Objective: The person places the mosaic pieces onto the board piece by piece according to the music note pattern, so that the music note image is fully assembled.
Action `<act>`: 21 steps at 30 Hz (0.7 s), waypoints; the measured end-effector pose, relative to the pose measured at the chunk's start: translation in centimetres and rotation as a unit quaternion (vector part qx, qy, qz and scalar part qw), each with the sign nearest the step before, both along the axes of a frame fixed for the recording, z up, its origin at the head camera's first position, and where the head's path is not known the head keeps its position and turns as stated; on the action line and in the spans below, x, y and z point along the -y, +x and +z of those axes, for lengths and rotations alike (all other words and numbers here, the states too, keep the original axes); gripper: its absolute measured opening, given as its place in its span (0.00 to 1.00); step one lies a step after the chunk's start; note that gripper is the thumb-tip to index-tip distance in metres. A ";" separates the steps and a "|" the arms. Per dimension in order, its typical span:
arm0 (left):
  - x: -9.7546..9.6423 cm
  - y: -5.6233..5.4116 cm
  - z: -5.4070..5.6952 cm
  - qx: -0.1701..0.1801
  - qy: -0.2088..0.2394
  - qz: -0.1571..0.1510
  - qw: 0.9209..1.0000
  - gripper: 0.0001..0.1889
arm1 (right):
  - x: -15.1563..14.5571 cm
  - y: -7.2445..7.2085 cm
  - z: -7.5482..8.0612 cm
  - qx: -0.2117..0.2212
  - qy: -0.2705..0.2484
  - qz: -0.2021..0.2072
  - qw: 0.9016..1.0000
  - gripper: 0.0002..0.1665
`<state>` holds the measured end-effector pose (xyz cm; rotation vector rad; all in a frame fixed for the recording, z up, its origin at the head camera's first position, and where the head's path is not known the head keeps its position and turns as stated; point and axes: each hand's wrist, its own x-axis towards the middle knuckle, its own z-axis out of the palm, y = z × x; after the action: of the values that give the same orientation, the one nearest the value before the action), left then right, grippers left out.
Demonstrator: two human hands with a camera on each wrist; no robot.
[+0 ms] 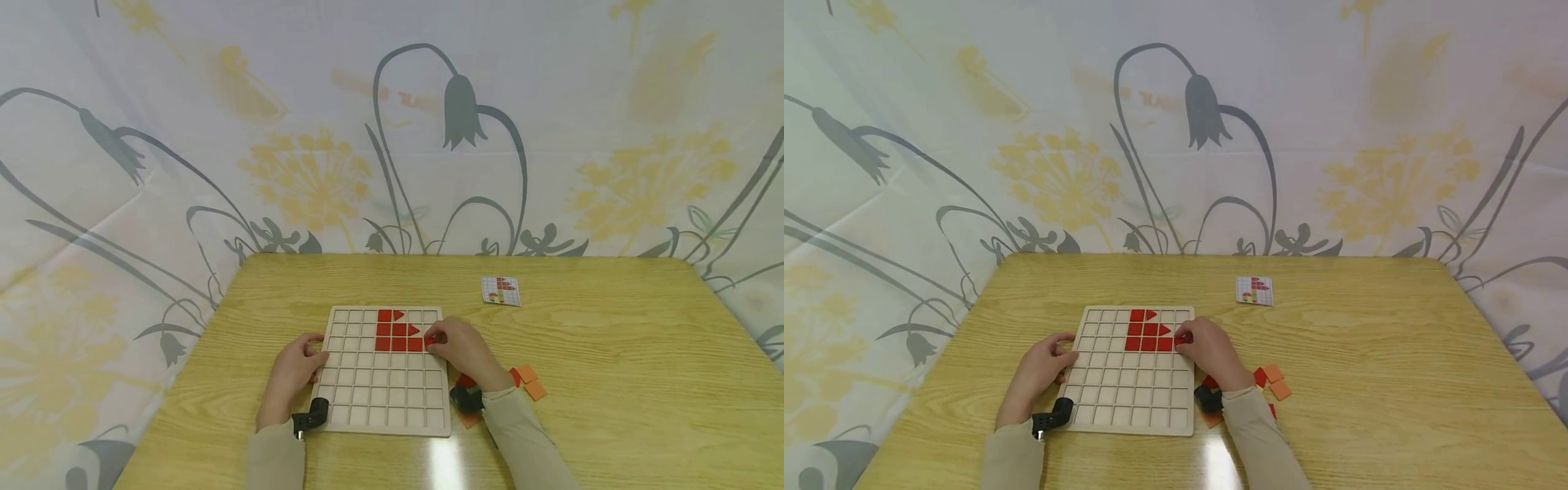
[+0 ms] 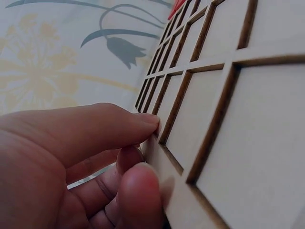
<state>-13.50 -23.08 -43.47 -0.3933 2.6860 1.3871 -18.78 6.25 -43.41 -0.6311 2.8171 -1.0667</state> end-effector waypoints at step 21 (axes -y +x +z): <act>0.1 -0.1 0.1 0.005 0.010 -0.001 1.000 0.21 | -0.1 -0.1 0.1 0.008 -0.007 0.009 1.000 0.07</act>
<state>-13.57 -23.21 -43.39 -0.3937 2.6608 1.4065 -18.85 6.36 -43.32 -0.6445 2.7877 -1.0856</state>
